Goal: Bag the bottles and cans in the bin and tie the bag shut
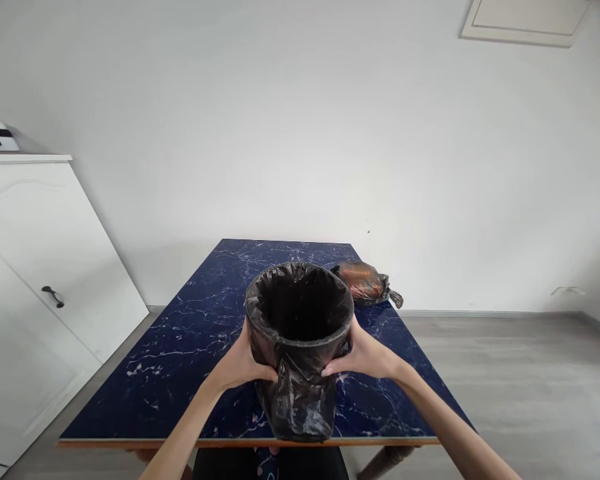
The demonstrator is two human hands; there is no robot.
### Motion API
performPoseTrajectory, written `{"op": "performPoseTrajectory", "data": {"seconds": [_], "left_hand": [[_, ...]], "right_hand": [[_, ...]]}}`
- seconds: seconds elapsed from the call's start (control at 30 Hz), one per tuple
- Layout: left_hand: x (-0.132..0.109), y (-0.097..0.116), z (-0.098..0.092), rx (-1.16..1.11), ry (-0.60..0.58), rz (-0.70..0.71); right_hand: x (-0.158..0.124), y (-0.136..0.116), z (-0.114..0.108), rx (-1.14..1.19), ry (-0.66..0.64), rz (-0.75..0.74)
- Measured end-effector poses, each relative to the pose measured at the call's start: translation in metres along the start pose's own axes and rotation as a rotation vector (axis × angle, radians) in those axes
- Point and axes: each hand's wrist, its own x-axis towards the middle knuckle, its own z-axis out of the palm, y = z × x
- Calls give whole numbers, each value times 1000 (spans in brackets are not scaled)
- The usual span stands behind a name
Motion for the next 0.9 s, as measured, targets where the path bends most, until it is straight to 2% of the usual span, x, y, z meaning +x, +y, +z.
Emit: {"op": "performPoseTrajectory", "data": {"seconds": [0.07,0.13,0.23,0.3,0.37,0.43,0.5,0.57,0.6,0.73,0.9], "left_hand": [[-4,-6,-4,62,-39,-34],[-10,-10,-12,161,-47,-69],[-23,-10,-29,282,-32,-117],[-31,-2,-39,271,-36,-111],[-37,10,-42,174,-25,-28],[-39,24,-35,64,48,94],[-37,35,-19,27,156,168],[-32,38,-1,56,215,134],[-29,36,8,69,208,84],[-23,9,27,116,111,-94],[-33,-32,36,245,159,-150]], "right_hand": [[-5,-3,-18,-193,-69,33],[-11,-18,-43,-416,-115,65],[-19,-58,-70,-668,47,62],[-23,-87,-71,-721,169,12],[-24,-110,-59,-684,208,-69],[-21,-123,-40,-648,170,-192],[-14,-126,-23,-644,119,-307],[-6,-121,-11,-642,76,-376],[-2,-118,-7,-634,54,-395],[4,-109,-9,-653,21,-438],[-15,-107,-28,-783,45,-388]]}}
